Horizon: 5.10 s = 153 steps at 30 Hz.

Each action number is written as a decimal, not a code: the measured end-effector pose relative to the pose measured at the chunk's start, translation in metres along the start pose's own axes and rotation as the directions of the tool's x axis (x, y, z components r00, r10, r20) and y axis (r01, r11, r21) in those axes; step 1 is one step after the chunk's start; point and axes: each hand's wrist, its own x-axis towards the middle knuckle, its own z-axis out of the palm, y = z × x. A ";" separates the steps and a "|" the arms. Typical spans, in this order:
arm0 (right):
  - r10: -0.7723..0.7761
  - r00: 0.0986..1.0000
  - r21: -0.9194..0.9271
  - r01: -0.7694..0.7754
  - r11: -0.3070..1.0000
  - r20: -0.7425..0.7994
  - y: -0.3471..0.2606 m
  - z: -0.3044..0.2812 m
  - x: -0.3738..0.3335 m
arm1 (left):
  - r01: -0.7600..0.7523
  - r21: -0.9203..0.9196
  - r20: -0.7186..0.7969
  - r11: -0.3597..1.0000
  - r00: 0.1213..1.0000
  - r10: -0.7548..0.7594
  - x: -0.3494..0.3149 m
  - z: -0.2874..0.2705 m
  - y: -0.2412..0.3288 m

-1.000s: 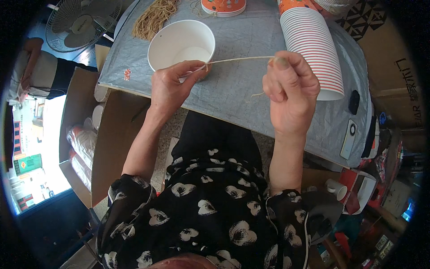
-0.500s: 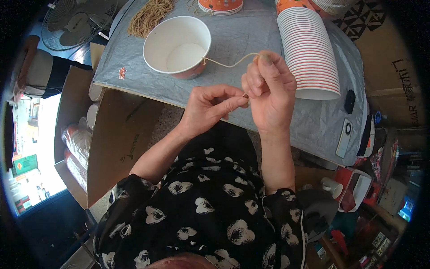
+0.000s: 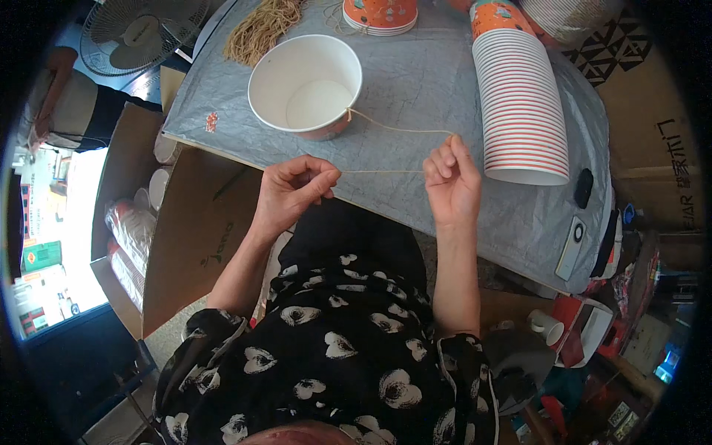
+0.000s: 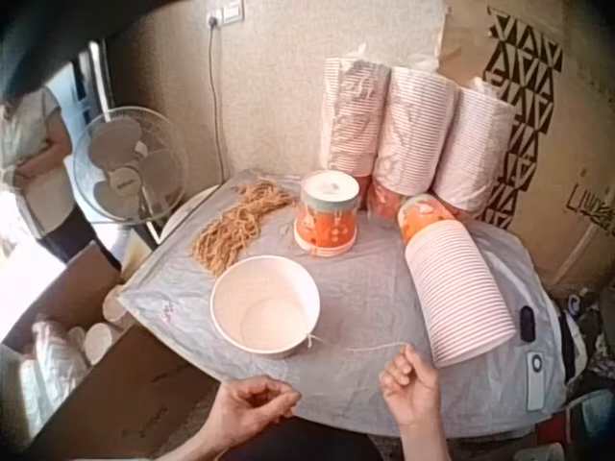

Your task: Attaching string handles to paper bowls.

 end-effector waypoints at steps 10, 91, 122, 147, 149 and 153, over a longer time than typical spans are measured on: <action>-0.456 0.844 -0.959 0.242 -0.147 0.283 0.035 0.008 -0.003 | -0.148 0.348 0.015 0.926 0.988 0.152 0.005 0.001 0.004; 0.322 0.869 -0.890 0.435 -0.136 0.375 0.057 0.128 0.054 | -0.327 0.814 0.158 0.480 0.920 0.358 0.014 -0.042 0.040; 0.446 0.814 -0.852 0.490 -0.185 0.371 0.065 0.134 0.057 | -0.343 0.748 0.111 0.568 0.909 0.402 0.013 -0.043 0.043; -0.104 0.894 -0.900 0.434 -0.039 0.435 0.050 0.094 0.041 | -0.229 0.656 0.083 0.719 0.969 0.233 0.074 -0.011 0.069; -0.174 0.913 -0.924 0.380 0.039 0.368 0.060 0.086 0.043 | -0.219 0.659 0.109 0.719 0.974 0.197 0.079 -0.004 0.074; -0.245 0.917 -0.945 0.327 0.007 0.315 0.069 0.077 0.049 | -0.220 0.664 0.137 0.715 0.975 0.173 0.082 0.003 0.072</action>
